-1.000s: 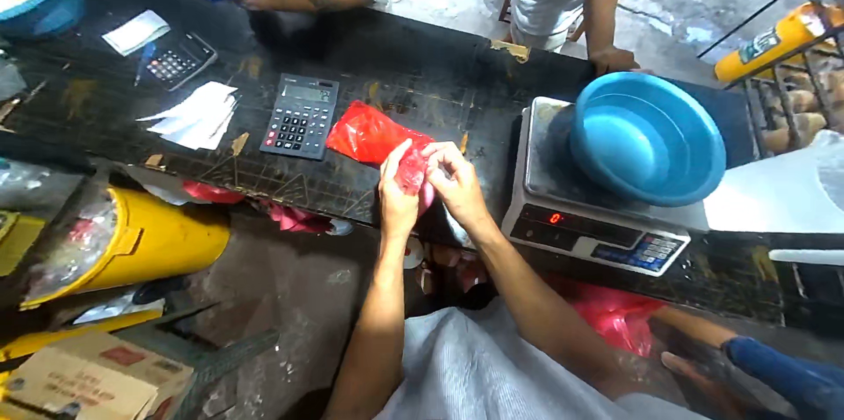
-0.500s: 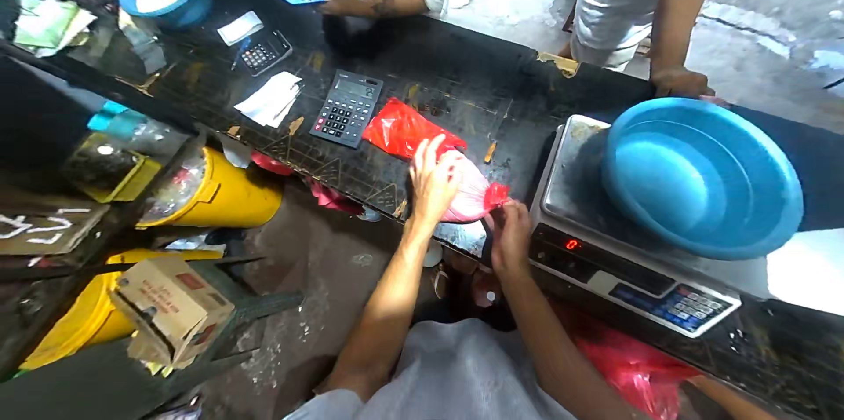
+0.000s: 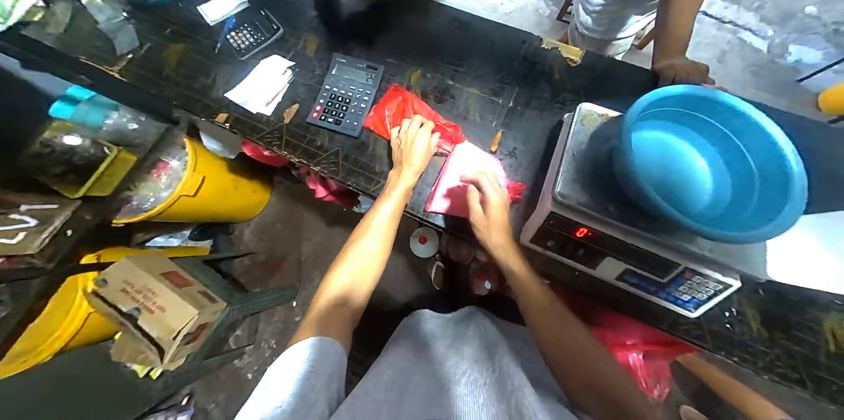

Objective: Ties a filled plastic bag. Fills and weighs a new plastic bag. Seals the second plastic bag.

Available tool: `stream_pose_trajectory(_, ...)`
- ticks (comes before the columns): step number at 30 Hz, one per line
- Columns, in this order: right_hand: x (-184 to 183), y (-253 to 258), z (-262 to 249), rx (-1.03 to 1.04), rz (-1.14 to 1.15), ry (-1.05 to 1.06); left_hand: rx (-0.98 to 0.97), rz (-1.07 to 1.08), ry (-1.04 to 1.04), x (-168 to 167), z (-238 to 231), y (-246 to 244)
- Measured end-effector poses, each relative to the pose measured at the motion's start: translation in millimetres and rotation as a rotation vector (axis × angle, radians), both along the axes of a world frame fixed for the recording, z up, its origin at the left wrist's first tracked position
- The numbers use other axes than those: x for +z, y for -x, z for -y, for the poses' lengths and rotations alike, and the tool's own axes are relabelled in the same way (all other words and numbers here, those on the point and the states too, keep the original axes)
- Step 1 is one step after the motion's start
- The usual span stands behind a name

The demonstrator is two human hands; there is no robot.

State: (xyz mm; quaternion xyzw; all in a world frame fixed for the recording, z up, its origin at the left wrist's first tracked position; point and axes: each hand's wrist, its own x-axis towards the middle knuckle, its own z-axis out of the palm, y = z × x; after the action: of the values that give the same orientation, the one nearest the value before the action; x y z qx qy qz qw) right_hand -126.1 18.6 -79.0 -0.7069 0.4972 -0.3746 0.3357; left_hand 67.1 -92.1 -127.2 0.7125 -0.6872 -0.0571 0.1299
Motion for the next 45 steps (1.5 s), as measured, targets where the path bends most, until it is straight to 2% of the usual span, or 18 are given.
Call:
stream_pose_trajectory(3,-7.1,-20.6,55.5,0.165,-0.379,-0.023,-0.136,-0.071,-0.110,0.3,3.8,-12.9)
stream_pose_trajectory(6,-22.0,-35.5,94.7,0.197,-0.653,-0.031,-0.219,-0.078,-0.176,3.4,3.1,-22.2)
stream_pose_trajectory(8,-27.8,-42.9,111.3,0.184,-0.752,-0.043,-0.232,-0.058,-0.158,2.8,3.6,-25.7)
stream_pose_trajectory(11,-30.1,-51.2,121.6,0.163,-0.813,-0.025,-0.240,-0.067,-0.072,-3.7,7.5,-29.9)
stream_pose_trajectory(14,-23.8,-50.9,113.0,0.157,-0.710,-0.004,-0.257,-0.117,-0.021,-6.2,7.3,-33.6)
stream_pose_trajectory(21,-30.6,-55.1,128.9,0.153,-0.651,-0.132,-0.282,-0.246,-0.068,2.4,5.6,-40.8)
stream_pose_trajectory(27,-27.0,-53.2,131.9,0.162,-0.449,-0.068,-0.264,-0.351,-0.056,17.8,2.1,-43.2)
stream_pose_trajectory(31,-22.2,-52.5,130.3,0.151,-0.281,-0.103,-0.208,-0.379,-0.019,10.0,-3.1,-39.8)
stream_pose_trajectory(35,-7.2,-48.7,106.1,0.096,-0.125,-0.182,-0.052,-0.326,0.122,-4.5,-1.7,-25.5)
stream_pose_trajectory(38,-11.5,-35.1,91.1,0.048,0.124,-0.260,0.052,-0.235,0.126,-21.9,0.4,-25.9)
stream_pose_trajectory(43,-22.0,-32.7,76.6,-0.120,0.726,-0.465,0.110,-0.174,0.141,-39.1,3.9,-29.4)
stream_pose_trajectory(45,-24.2,-31.6,70.8,-0.181,0.747,-0.503,0.107,-0.165,0.131,-40.8,4.7,-28.6)
